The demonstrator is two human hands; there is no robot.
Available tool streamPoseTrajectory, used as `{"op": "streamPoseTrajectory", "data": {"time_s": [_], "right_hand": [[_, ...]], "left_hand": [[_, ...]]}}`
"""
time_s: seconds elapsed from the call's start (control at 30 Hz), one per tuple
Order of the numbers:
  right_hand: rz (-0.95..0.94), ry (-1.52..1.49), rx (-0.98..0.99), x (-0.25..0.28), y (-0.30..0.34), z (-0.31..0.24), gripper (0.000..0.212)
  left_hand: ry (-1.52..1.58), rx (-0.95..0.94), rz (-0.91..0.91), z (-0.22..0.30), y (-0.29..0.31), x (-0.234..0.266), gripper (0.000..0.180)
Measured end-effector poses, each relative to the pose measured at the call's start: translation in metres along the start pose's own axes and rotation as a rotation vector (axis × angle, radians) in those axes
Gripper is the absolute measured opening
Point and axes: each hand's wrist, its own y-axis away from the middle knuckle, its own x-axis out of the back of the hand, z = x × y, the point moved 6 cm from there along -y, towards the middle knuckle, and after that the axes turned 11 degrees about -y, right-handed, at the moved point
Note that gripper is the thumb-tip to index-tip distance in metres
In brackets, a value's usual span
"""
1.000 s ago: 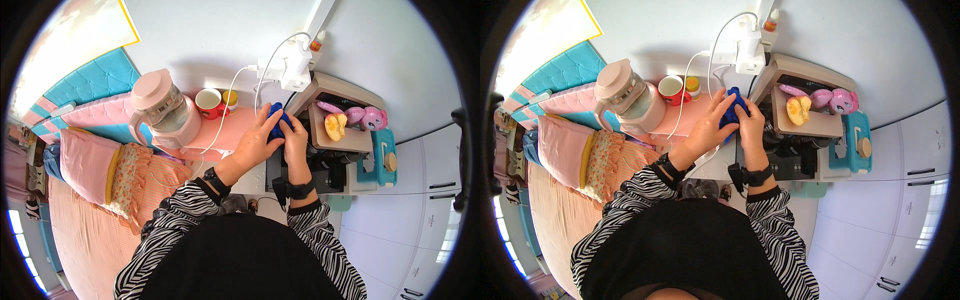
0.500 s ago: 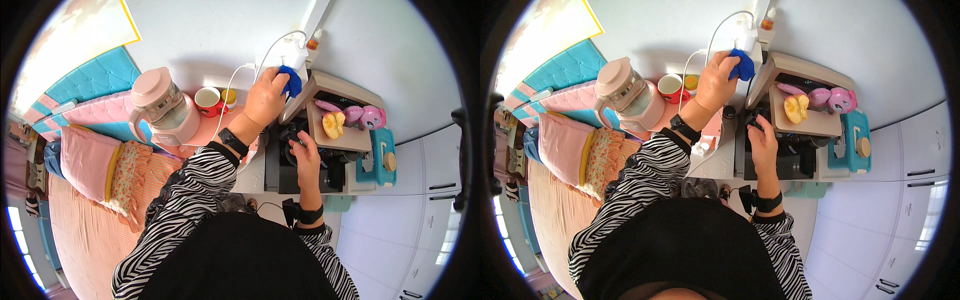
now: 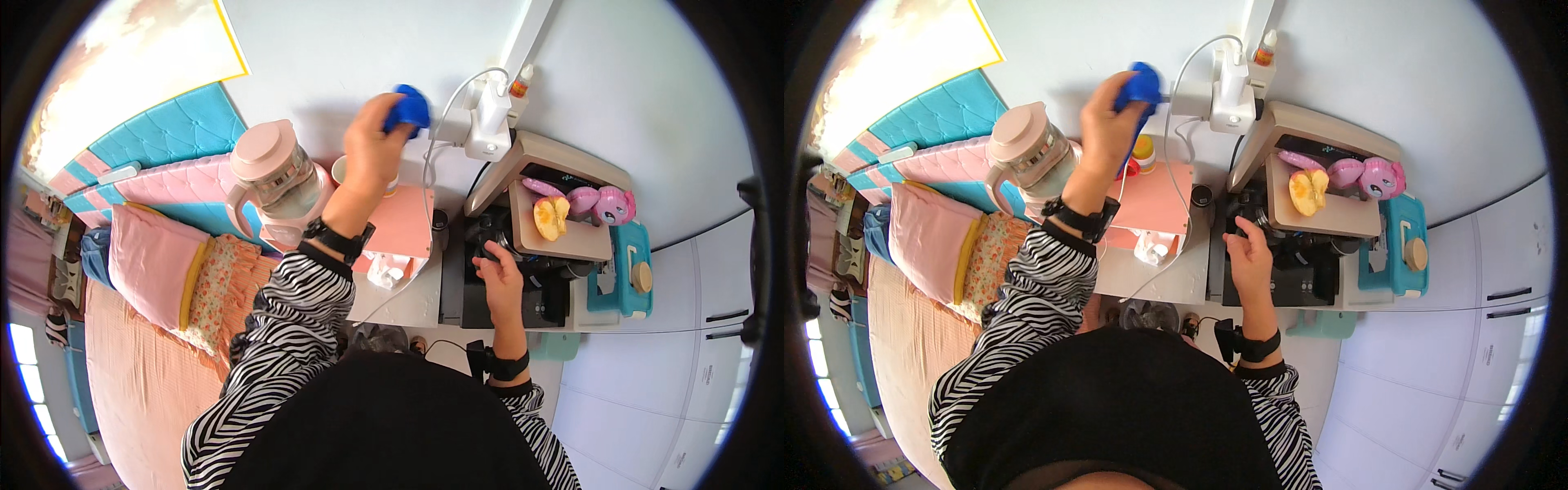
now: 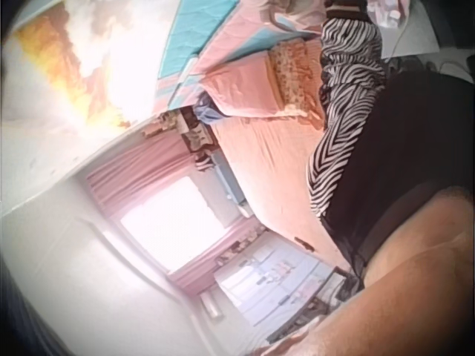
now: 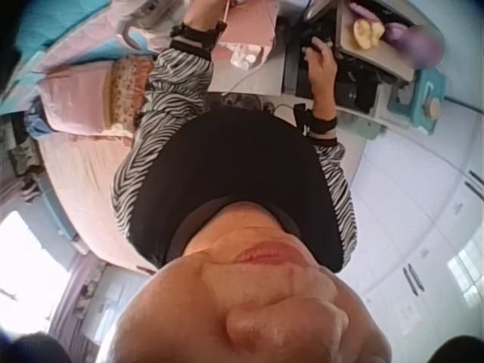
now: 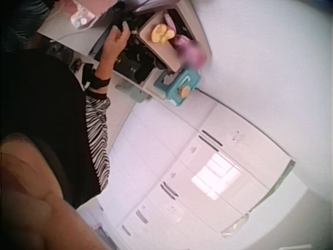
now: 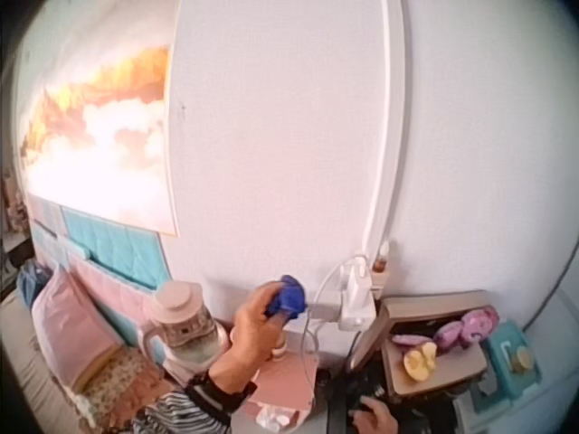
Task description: The person wipes various surfaces in a bedroom using a blue cloth. They clean a bedside table, a small refrigerator, and a desk, moving items like a water bottle and plastic containers aside to reach the surfaces.
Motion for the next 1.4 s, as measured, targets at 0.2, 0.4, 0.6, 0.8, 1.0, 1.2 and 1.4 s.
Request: {"op": "streamPoseTrajectory", "data": {"time_s": [0.2,0.4,0.6,0.8,1.0,1.2,1.4], "right_hand": [[-0.066,0.06,0.015,-0.004,0.005,0.008,0.035],[-0.012,-0.025,-0.004,0.01,0.01,0.004,0.033],[0.057,0.0,0.007,0.027,0.011,0.001,0.034],[0.046,-0.003,0.002,0.03,0.011,0.006,0.032],[0.037,-0.02,0.019,0.029,0.01,0.007,0.033],[0.0,-0.063,-0.005,0.02,0.009,0.01,0.032],[-0.013,-0.001,0.019,0.01,0.006,0.015,0.032]], "left_hand": [[-0.21,-0.127,-0.45,0.024,-0.024,-0.065,0.029],[-0.038,0.291,-0.581,-0.004,-0.048,-0.087,0.032],[0.125,0.294,-0.556,-0.002,-0.045,-0.074,0.041],[0.049,0.393,-0.641,-0.008,-0.044,-0.083,0.046],[0.318,0.446,-0.744,-0.016,-0.047,-0.074,0.044],[0.12,0.463,-0.714,-0.019,-0.042,-0.084,0.052],[0.311,0.432,-0.615,-0.035,-0.049,-0.061,0.043]]}}
